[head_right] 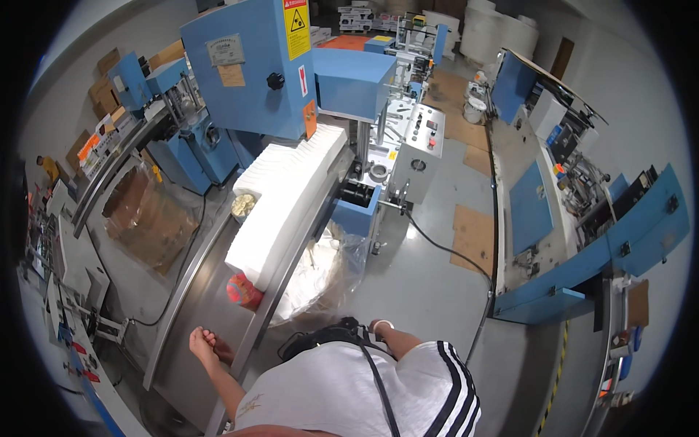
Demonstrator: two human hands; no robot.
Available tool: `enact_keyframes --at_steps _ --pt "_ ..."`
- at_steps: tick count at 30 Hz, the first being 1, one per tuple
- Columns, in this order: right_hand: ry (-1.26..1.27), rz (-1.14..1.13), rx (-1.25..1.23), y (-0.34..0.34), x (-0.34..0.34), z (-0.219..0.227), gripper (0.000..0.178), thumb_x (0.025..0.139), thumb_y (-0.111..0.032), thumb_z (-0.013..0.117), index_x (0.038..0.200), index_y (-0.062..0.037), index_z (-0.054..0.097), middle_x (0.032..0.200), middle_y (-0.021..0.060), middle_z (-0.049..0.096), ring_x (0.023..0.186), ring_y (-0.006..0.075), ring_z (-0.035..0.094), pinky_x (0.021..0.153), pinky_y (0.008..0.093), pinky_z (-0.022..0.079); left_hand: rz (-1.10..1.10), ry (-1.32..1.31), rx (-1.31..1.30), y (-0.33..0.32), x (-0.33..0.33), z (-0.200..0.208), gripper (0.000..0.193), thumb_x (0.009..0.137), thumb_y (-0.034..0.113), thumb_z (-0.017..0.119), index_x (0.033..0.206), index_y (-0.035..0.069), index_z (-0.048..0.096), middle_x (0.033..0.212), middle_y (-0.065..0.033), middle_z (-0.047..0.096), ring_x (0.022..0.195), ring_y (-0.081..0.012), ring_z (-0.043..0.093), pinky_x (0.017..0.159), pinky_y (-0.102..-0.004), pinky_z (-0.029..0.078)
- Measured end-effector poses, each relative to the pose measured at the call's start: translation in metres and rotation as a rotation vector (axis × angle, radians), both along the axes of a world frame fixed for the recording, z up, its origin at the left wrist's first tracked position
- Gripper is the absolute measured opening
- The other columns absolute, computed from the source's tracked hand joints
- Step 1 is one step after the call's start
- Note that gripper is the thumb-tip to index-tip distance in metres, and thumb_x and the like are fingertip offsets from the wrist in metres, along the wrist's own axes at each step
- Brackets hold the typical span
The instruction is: Organize and place paper products onto conveyor belts and into stacks for packaging.
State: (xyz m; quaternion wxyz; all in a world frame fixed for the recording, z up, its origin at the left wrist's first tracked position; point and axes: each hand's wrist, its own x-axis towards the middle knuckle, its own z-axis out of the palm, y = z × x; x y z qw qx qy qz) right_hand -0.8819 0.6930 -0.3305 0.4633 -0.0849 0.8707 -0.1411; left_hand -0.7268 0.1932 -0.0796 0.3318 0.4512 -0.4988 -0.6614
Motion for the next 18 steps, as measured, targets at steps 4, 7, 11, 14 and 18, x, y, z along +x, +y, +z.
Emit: enact_keyframes --at_steps 4,7,11,14,18 --pt "-0.047 0.035 -0.022 -0.018 -0.021 0.013 0.03 0.076 -0.024 0.059 0.097 -0.0054 0.068 0.097 0.0133 0.068 0.085 0.0291 0.065 0.074 0.0444 0.051 0.046 0.015 0.012 -0.012 0.007 -0.009 0.01 0.091 0.016 0.054 0.088 0.007 0.058 0.064 -0.0013 0.056 0.048 -0.0077 0.051 0.039 -0.0186 0.039" --pt "-0.046 0.184 0.016 -0.017 -0.028 0.012 0.031 0.077 -0.028 0.057 0.1 -0.0096 0.068 0.1 0.0132 0.067 0.089 0.0303 0.065 0.077 0.043 0.051 0.104 0.019 0.022 -0.01 0.019 -0.009 0.008 0.09 0.014 0.056 0.088 0.006 0.059 0.063 -0.0018 0.056 0.048 -0.0086 0.051 0.039 -0.019 0.039" --pt "0.056 0.505 0.009 -0.01 -0.033 0.005 0.025 0.07 -0.018 0.066 0.093 -0.0101 0.071 0.099 0.0158 0.066 0.091 0.0322 0.065 0.078 0.0389 0.053 0.145 0.029 0.058 -0.006 0.019 -0.003 0.007 0.088 0.011 0.057 0.088 0.004 0.06 0.062 -0.003 0.056 0.047 -0.0099 0.052 0.038 -0.0207 0.042" --pt "0.048 0.514 -0.074 -0.01 -0.044 0.0 0.024 0.071 -0.019 0.066 0.092 -0.0093 0.07 0.099 0.0151 0.066 0.092 0.0331 0.064 0.079 0.0396 0.053 0.133 0.054 0.064 -0.003 0.015 0.001 0.008 0.087 0.01 0.058 0.087 0.003 0.061 0.063 -0.0035 0.057 0.046 -0.0105 0.053 0.039 -0.0215 0.045" --pt "-0.008 0.493 -0.043 -0.053 -0.05 0.054 0.025 0.076 -0.021 0.056 0.092 -0.0066 0.07 0.096 0.0162 0.067 0.088 0.0323 0.065 0.077 0.0406 0.053 0.159 0.031 0.072 -0.004 0.015 -0.004 0.009 0.088 0.011 0.057 0.087 0.003 0.061 0.065 -0.0037 0.058 0.048 -0.0104 0.055 0.041 -0.0209 0.046"
